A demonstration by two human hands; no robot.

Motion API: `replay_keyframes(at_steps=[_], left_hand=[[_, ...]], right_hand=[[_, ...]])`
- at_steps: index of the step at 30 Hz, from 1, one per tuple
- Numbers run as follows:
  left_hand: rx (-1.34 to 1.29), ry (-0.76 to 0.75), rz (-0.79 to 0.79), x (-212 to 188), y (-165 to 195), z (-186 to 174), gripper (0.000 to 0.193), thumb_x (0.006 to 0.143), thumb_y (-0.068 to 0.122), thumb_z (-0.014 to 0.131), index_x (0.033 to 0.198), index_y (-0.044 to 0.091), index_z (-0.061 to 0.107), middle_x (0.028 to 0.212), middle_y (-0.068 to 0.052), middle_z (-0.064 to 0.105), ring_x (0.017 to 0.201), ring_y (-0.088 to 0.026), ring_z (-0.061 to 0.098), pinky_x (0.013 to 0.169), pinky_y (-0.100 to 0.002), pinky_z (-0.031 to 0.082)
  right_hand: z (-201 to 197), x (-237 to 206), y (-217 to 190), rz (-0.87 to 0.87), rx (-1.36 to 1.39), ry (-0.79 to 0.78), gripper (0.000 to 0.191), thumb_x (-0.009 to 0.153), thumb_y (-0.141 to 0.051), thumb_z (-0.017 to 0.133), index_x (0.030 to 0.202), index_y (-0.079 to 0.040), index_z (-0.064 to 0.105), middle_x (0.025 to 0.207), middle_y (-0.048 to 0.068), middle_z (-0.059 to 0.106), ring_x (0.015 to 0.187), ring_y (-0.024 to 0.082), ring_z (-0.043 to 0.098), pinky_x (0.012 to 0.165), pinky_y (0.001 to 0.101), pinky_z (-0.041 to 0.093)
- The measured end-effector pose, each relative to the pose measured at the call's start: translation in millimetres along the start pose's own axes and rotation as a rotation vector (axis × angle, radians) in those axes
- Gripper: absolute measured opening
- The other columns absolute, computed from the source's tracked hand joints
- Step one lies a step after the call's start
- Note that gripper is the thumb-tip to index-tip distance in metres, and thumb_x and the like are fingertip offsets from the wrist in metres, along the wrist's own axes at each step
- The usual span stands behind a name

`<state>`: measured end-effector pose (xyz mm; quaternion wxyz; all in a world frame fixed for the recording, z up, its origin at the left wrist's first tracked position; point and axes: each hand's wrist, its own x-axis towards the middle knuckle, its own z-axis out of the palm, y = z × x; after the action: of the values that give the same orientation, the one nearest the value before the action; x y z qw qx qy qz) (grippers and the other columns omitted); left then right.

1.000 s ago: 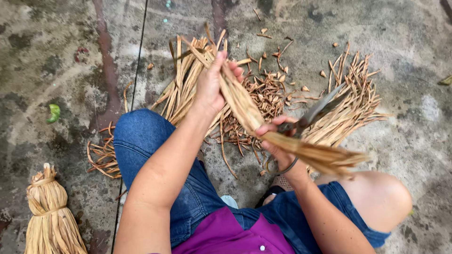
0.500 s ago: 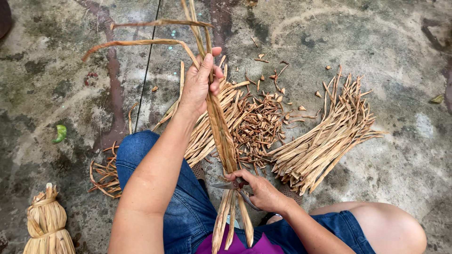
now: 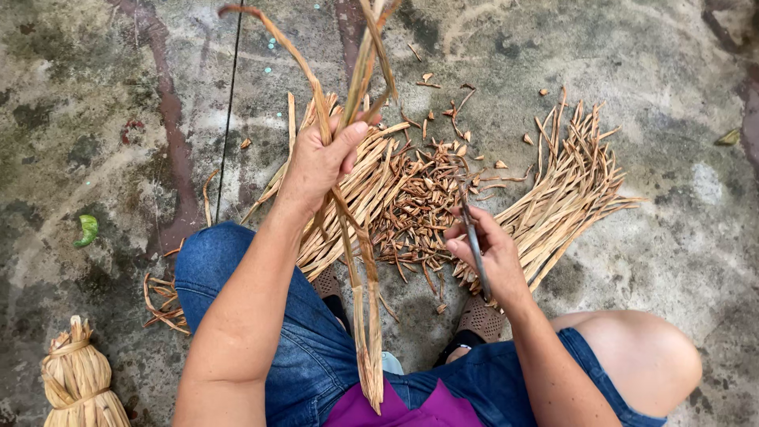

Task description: The person sits on a low stool on a concrete floor and trims dried palm leaf strips with scissors, cutting off hard stem ends and imperfect pieces. The trimmed pieces are dropped into a central pile while usable strips are set into two side bundles, and the person occasionally gathers and aligns the strips.

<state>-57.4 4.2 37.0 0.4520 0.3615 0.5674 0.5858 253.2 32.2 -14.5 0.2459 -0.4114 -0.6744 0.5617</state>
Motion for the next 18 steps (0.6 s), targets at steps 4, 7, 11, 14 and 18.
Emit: replay_keyframes(at_steps=[4,7,11,14,18], left_hand=[[0.076,-0.049,0.018,-10,-6,9,0.021,0.097,0.024,0.071,0.109,0.009,0.079,0.058,0.010,0.050,0.049,-0.002,0.043,0.045,-0.021,0.032],[0.030,-0.097,0.004,-17,-12,15,0.018,0.098,0.022,0.073,0.101,0.005,0.077,0.060,0.009,0.052,0.053,-0.003,0.046,0.048,-0.022,0.035],[0.105,-0.141,-0.020,-18,-17,20,0.019,0.097,0.026,0.071,0.100,0.010,0.079,0.058,0.009,0.049,0.052,-0.002,0.043,0.048,-0.023,0.032],[0.150,-0.147,-0.016,-18,-19,20,0.021,0.096,0.029,0.072,0.095,0.010,0.079,0.058,0.009,0.050,0.052,-0.002,0.043,0.049,-0.023,0.033],[0.163,-0.150,-0.015,-19,-21,20,0.028,0.098,0.032,0.074,0.084,0.007,0.074,0.058,0.008,0.053,0.053,-0.003,0.046,0.049,-0.023,0.034]], right_hand=[[7,8,-5,-0.036,0.003,-0.041,0.063,0.083,-0.023,0.083,0.139,-0.008,0.059,0.100,0.004,0.073,0.091,0.011,0.067,0.081,0.0265,0.054],[11,12,-8,-0.016,0.011,-0.030,0.065,0.083,-0.024,0.083,0.141,-0.007,0.058,0.099,0.003,0.073,0.091,0.010,0.066,0.081,0.0257,0.054],[12,16,-13,0.024,0.007,-0.023,0.061,0.083,-0.024,0.083,0.139,-0.008,0.064,0.096,0.000,0.071,0.090,0.008,0.065,0.083,0.0243,0.053],[13,18,-13,0.030,0.057,-0.037,0.057,0.082,-0.021,0.084,0.135,-0.007,0.066,0.094,-0.001,0.071,0.089,0.006,0.065,0.081,0.0232,0.053],[18,15,-11,-0.037,0.075,0.021,0.052,0.082,-0.016,0.085,0.130,-0.007,0.068,0.092,-0.006,0.068,0.078,0.002,0.059,0.069,0.0188,0.048]])
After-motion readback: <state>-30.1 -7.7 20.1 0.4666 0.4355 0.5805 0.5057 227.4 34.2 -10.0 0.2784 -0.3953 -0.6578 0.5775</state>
